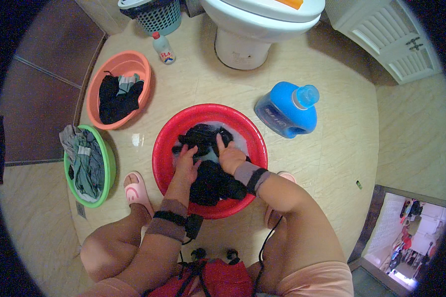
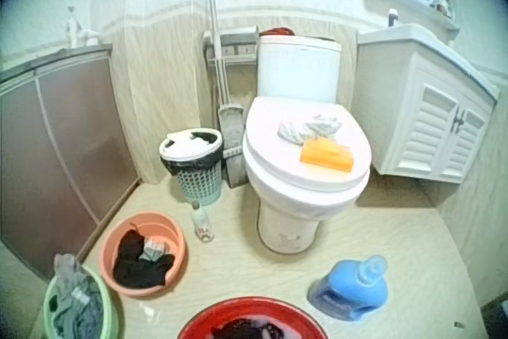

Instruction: The person washes black clothing items in a red basin filled with soapy water by hand, scrubbing and wringing the fabric. They then wring out the excess water and set the items aside before picking up more fabric.

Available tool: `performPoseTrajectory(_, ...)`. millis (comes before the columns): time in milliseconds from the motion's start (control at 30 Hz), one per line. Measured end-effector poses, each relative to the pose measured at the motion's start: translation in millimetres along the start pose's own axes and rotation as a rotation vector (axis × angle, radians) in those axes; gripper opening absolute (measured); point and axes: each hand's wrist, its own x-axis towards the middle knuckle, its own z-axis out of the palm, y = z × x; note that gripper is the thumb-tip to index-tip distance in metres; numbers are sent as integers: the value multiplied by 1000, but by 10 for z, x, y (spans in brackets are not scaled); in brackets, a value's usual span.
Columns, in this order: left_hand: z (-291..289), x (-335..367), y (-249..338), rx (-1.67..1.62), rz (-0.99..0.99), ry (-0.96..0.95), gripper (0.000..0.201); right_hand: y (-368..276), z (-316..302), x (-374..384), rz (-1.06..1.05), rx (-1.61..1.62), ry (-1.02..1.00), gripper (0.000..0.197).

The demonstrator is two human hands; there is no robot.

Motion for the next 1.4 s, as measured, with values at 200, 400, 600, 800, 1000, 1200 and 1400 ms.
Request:
performPoseTrajectory(200,-68,-27,-43,-182,-95,-61,49,-49,-31,258,-42,-39,113,74)
performPoseTrajectory(400,-52,-22,-59,-421,-135,-253,59,-253,49,214,-377,416,255,51)
performPoseTrajectory(600,-487,183,86,-518,-161,-619,57,-827,-444,-873,-680,565,44,42)
performPoseTrajectory(800,125,-149,-184,-718,-316,-499,45,-478,-349,-295,-494,389,384,41)
performPoseTrajectory(1000,71,-60,94,-472,-215,-113,46,149,-140,313,-58,580,502,52)
performPoseTrajectory(1200,2,-134,101,-318,-87,124,51,232,37,394,58,199,-42,54)
performPoseTrajectory(1400,68,-200,132,-350,-10,37,52,-125,-8,462,-299,836,295,34)
